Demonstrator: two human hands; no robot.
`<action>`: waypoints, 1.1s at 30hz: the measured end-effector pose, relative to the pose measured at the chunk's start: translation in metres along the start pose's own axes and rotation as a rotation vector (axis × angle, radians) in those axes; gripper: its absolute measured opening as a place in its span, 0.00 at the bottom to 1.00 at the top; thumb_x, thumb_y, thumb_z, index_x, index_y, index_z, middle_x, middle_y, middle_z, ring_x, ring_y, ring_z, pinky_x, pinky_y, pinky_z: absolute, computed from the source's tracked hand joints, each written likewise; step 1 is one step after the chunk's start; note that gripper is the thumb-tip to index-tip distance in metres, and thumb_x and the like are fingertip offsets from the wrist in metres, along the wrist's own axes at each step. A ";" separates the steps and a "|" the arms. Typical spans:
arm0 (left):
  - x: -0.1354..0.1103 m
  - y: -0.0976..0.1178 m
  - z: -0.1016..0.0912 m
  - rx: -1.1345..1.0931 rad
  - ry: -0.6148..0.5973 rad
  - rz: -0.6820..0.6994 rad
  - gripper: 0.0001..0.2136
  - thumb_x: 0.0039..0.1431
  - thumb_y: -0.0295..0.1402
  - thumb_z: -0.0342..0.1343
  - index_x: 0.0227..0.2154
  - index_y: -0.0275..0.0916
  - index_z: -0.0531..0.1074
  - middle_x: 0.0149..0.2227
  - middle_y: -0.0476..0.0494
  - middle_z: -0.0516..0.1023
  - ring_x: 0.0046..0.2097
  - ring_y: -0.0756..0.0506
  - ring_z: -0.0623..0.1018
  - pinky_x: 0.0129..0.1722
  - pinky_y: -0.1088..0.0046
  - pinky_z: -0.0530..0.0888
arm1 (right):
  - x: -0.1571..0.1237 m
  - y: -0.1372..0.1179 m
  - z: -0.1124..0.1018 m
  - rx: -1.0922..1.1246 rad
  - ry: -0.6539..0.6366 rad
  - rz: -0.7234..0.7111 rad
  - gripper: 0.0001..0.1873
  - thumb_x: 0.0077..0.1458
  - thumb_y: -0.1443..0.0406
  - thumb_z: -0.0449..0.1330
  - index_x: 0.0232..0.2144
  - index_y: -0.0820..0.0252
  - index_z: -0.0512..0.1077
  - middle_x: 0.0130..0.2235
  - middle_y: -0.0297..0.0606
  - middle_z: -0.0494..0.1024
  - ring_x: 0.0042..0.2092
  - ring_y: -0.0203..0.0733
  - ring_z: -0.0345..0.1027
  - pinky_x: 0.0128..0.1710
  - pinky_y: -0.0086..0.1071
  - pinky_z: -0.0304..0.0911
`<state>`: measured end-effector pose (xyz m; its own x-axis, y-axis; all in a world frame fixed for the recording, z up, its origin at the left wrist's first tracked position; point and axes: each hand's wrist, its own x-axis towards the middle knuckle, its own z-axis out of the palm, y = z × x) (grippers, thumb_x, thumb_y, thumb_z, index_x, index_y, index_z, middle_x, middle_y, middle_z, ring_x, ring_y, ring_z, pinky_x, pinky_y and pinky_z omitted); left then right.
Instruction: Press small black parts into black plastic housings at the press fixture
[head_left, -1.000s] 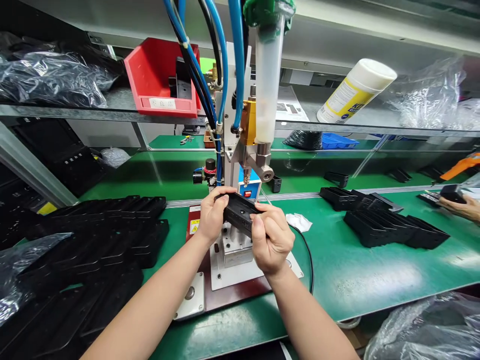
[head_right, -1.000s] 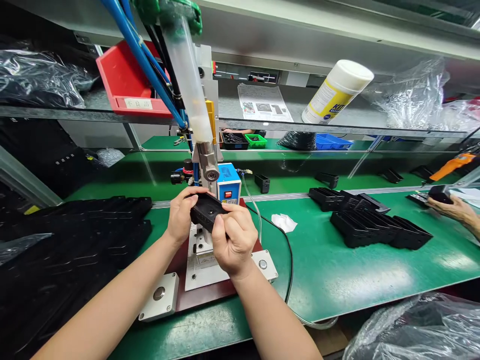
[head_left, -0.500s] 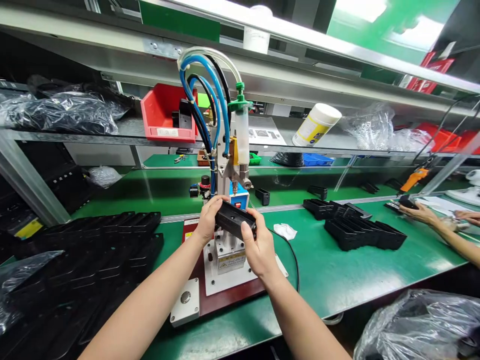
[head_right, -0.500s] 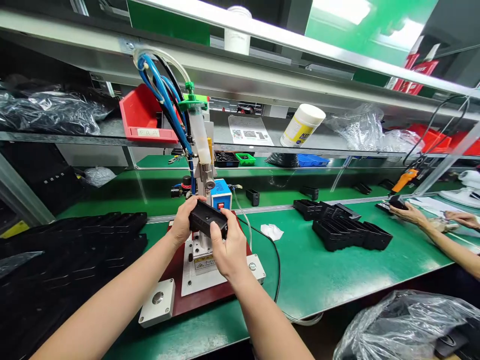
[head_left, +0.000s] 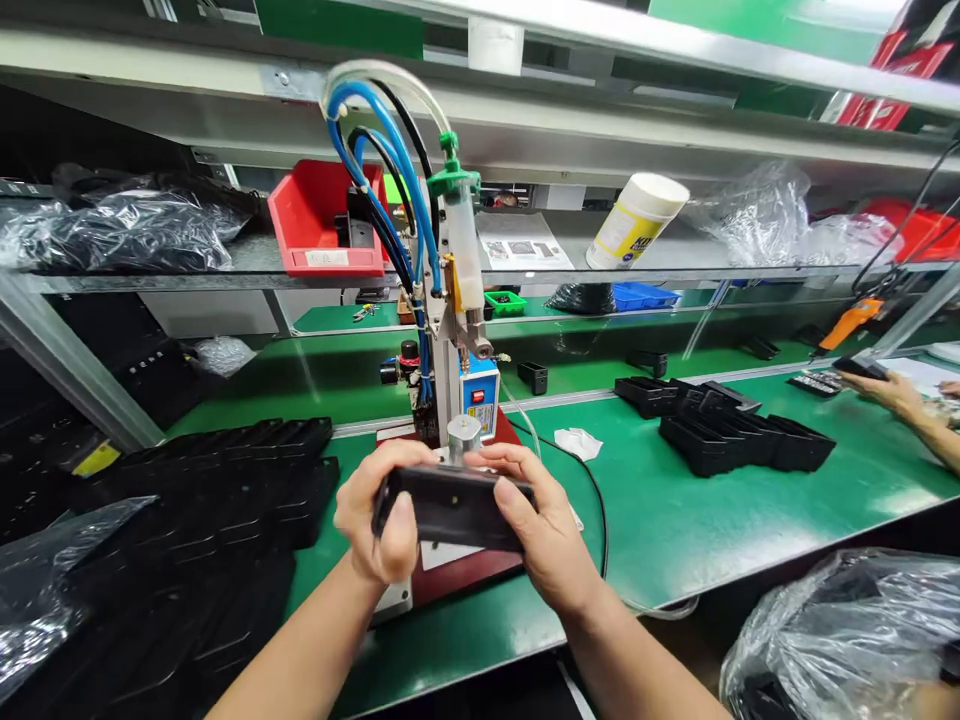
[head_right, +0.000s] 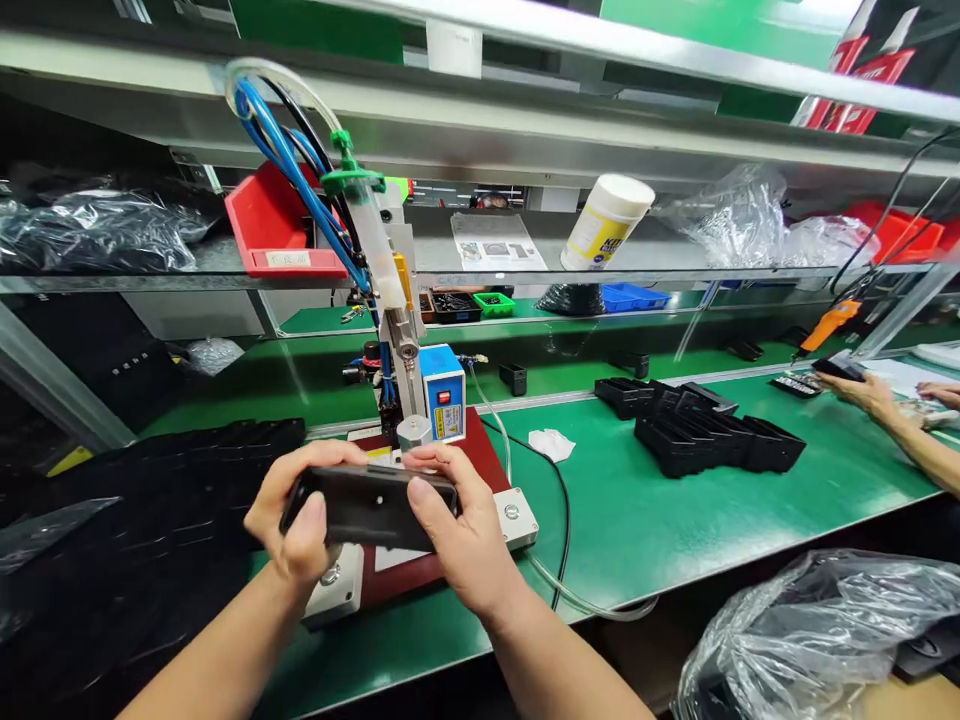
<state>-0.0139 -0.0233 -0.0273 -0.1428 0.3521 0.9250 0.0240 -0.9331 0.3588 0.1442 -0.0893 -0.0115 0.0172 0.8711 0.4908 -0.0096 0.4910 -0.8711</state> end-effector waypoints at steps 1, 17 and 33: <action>-0.007 0.008 -0.006 0.018 -0.010 0.103 0.14 0.53 0.31 0.50 0.42 0.39 0.73 0.34 0.44 0.77 0.33 0.42 0.78 0.33 0.62 0.75 | -0.007 0.000 -0.002 0.034 -0.044 0.066 0.19 0.63 0.50 0.60 0.46 0.56 0.73 0.44 0.37 0.76 0.46 0.43 0.69 0.47 0.30 0.65; -0.037 0.051 -0.034 0.091 -0.619 -0.134 0.17 0.60 0.36 0.52 0.52 0.45 0.66 0.43 0.39 0.77 0.44 0.38 0.78 0.43 0.56 0.77 | -0.054 0.028 -0.021 0.065 -0.095 0.148 0.21 0.57 0.47 0.66 0.41 0.56 0.78 0.38 0.38 0.79 0.39 0.45 0.74 0.40 0.36 0.71; -0.054 0.056 -0.029 0.410 -0.762 -0.050 0.31 0.60 0.61 0.38 0.36 0.38 0.73 0.30 0.40 0.78 0.31 0.42 0.78 0.29 0.66 0.75 | -0.066 0.017 -0.018 -0.348 -0.245 -0.224 0.21 0.62 0.48 0.60 0.40 0.60 0.75 0.33 0.39 0.75 0.34 0.41 0.70 0.36 0.32 0.67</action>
<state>-0.0334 -0.0964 -0.0608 0.5455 0.4823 0.6854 0.4112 -0.8666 0.2826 0.1605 -0.1388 -0.0595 -0.2559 0.7413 0.6205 0.3029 0.6710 -0.6767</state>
